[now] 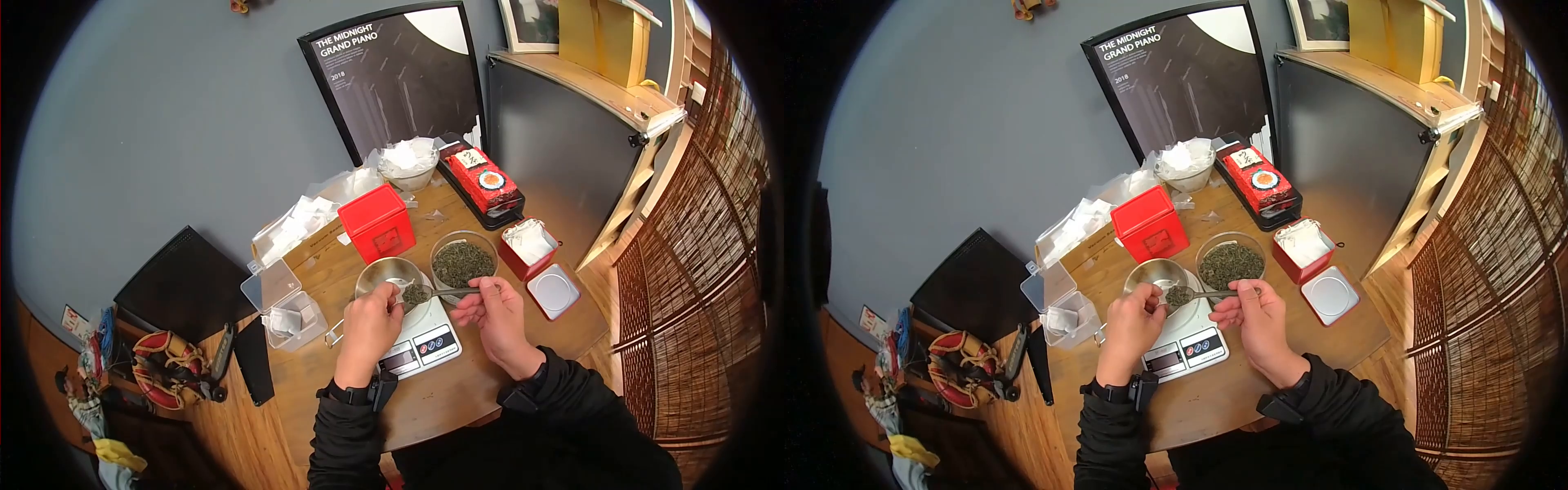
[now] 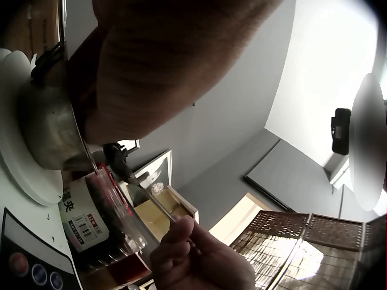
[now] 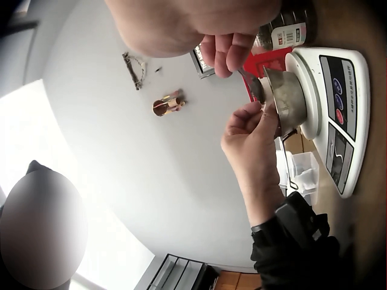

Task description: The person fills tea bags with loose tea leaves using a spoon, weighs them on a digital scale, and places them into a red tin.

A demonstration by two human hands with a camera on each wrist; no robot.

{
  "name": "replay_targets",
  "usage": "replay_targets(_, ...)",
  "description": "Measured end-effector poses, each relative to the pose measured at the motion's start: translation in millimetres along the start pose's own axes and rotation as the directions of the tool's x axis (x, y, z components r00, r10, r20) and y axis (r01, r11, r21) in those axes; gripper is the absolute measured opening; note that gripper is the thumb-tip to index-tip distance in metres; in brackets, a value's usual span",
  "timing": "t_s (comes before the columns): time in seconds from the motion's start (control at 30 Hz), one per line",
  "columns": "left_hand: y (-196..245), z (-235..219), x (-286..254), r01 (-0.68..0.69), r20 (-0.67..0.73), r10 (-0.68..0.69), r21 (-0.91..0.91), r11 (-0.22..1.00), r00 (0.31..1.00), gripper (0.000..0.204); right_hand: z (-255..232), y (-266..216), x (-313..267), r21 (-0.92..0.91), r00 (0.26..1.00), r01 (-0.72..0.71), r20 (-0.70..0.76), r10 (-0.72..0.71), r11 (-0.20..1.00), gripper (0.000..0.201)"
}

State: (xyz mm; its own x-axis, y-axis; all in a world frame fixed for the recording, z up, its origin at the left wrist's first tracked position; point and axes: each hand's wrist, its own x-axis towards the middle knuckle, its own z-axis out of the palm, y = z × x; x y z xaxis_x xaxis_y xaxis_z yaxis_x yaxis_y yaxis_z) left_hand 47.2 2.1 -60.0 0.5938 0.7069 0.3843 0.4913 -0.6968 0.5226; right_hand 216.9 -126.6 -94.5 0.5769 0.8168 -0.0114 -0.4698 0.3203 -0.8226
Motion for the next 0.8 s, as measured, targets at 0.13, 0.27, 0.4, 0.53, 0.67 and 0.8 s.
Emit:
replay_targets(0.13,2,-1,-1,0.011,-0.015,-0.011,-0.006,1.0,1.0,0.027,5,-1,3,-0.037,1.0,0.003,0.006,-0.002,0.999,0.027)
replay_targets(0.27,0,-1,-3,0.011,-0.045,-0.01,0.019,1.0,0.999,0.028,12,-1,8,-0.079,1.0,0.005,0.028,-0.003,0.997,0.027)
replay_targets(0.4,-2,1,-4,0.015,-0.105,-0.01,0.049,0.999,0.994,0.016,16,1,14,-0.109,0.998,0.02,0.063,-0.013,0.994,0.026)
replay_targets(0.53,2,-1,-4,0.034,-0.126,-0.026,0.062,0.998,0.992,0.004,20,2,19,-0.12,0.996,0.034,0.081,-0.025,0.992,0.027)
replay_targets(0.67,-2,1,-4,-0.016,-0.147,0.02,0.032,0.999,0.989,0.003,20,3,23,-0.096,0.995,0.029,0.096,-0.02,0.995,0.027)
replay_targets(0.8,-2,4,-4,-0.043,-0.132,0.05,0.054,0.998,0.99,0.003,21,4,28,-0.129,0.992,0.045,0.123,-0.029,0.991,0.026)
